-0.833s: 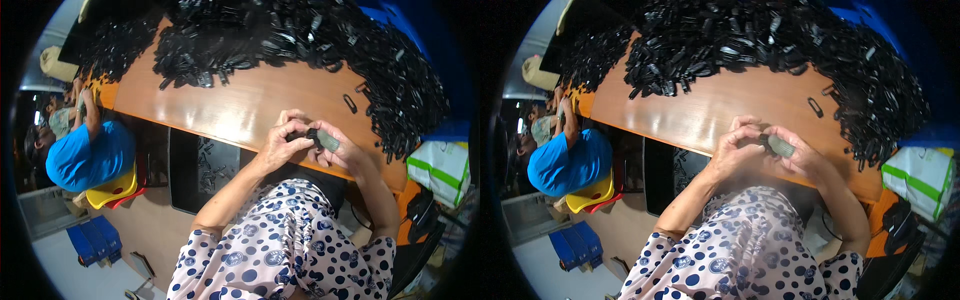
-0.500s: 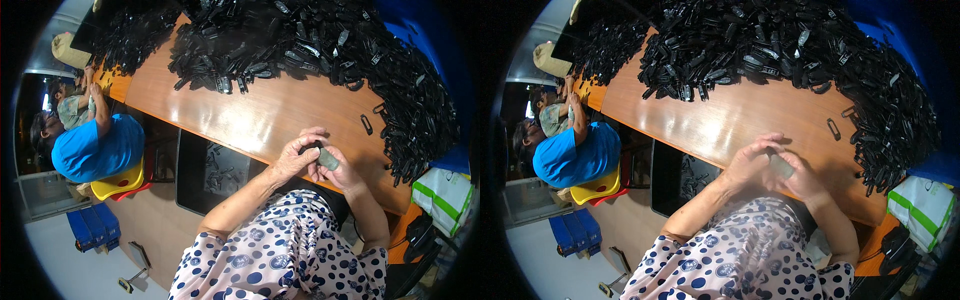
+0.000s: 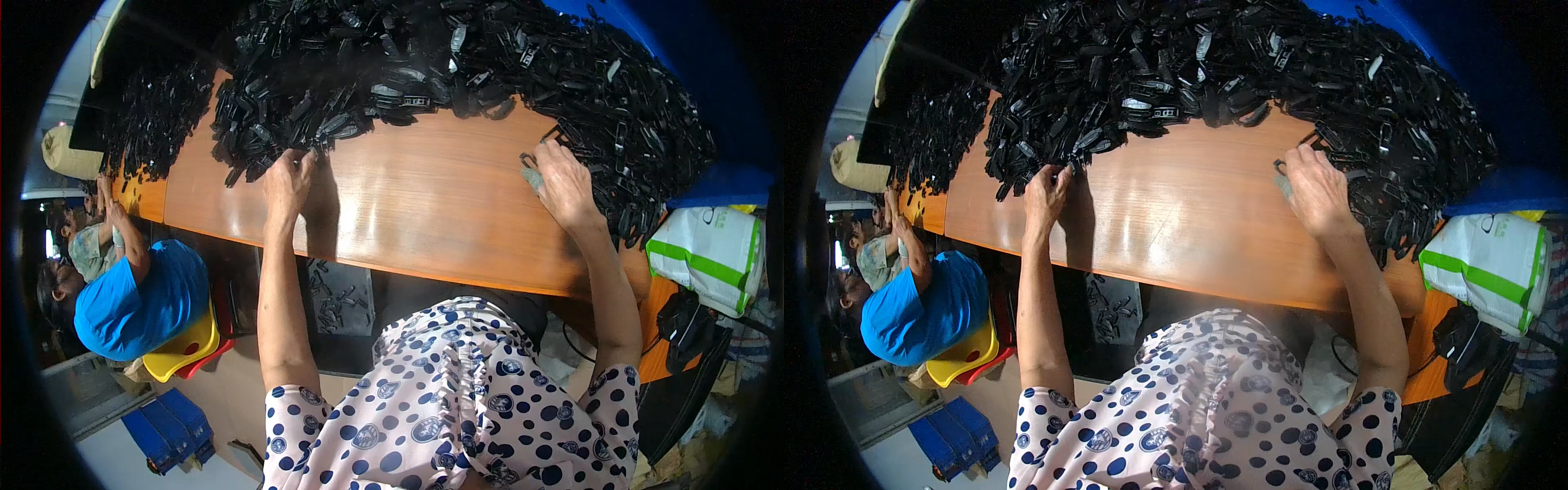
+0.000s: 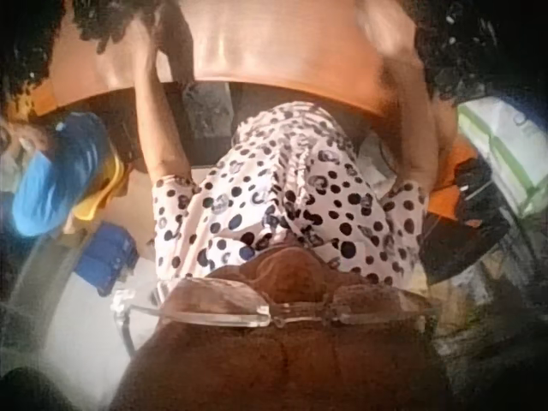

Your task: The person assembles small black plastic components by hand at a workshop table.

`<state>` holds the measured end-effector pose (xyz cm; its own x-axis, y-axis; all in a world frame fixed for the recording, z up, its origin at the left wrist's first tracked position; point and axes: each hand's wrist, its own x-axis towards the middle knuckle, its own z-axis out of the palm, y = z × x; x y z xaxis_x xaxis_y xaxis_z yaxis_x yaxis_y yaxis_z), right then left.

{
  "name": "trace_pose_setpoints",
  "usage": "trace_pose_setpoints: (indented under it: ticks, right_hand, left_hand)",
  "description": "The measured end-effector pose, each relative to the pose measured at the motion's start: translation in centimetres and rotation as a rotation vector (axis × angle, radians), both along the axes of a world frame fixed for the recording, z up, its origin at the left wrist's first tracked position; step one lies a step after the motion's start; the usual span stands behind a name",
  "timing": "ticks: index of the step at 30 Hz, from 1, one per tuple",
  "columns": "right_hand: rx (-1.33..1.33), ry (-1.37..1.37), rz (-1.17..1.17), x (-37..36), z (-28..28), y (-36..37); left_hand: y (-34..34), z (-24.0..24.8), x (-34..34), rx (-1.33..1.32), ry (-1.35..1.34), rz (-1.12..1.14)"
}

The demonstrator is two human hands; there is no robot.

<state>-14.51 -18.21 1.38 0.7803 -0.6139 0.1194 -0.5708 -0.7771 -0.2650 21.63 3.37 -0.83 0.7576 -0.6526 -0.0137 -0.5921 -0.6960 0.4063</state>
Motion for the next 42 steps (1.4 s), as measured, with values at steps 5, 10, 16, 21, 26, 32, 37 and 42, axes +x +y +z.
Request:
trace_pose_setpoints:
  ticks: [5,10,16,21,26,32,37,42]
  right_hand:
    - [-0.039,0.058,0.053,-0.5,-0.9,-0.7]
    - [0.565,-0.361,0.1,-1.4,-1.6,0.7]
    - [1.707,-0.873,0.054,-2.0,-1.8,5.4]
    - [1.835,-0.931,0.013,-1.4,-1.3,8.4]
    - [1.815,-0.876,-0.011,-1.2,-2.2,9.0]
    - [1.782,-0.856,0.051,-2.1,-1.9,9.0]
    - [1.715,-0.65,-0.069,-2.3,-2.5,8.8]
    - [1.592,-0.493,-0.066,-2.6,-3.4,8.1]
  left_hand:
    - [-1.8,0.3,-0.8,0.084,-0.111,-0.095]
    - [-2.1,0.1,-3.3,-0.052,-0.089,-0.184]
    - [-1.4,-2.4,-7.0,-0.415,0.478,-0.25]
    - [-1.2,-1.1,-16.8,-0.603,0.959,-0.32]
    - [-1.0,-0.7,-21.1,-0.584,0.771,-0.43]
    - [-1.1,0.2,-21.9,-0.534,0.455,-0.556]
    - [-0.6,-0.4,-22.6,-0.43,0.364,-0.558]
    - [-0.9,0.1,-23.4,-0.39,0.386,-0.542]
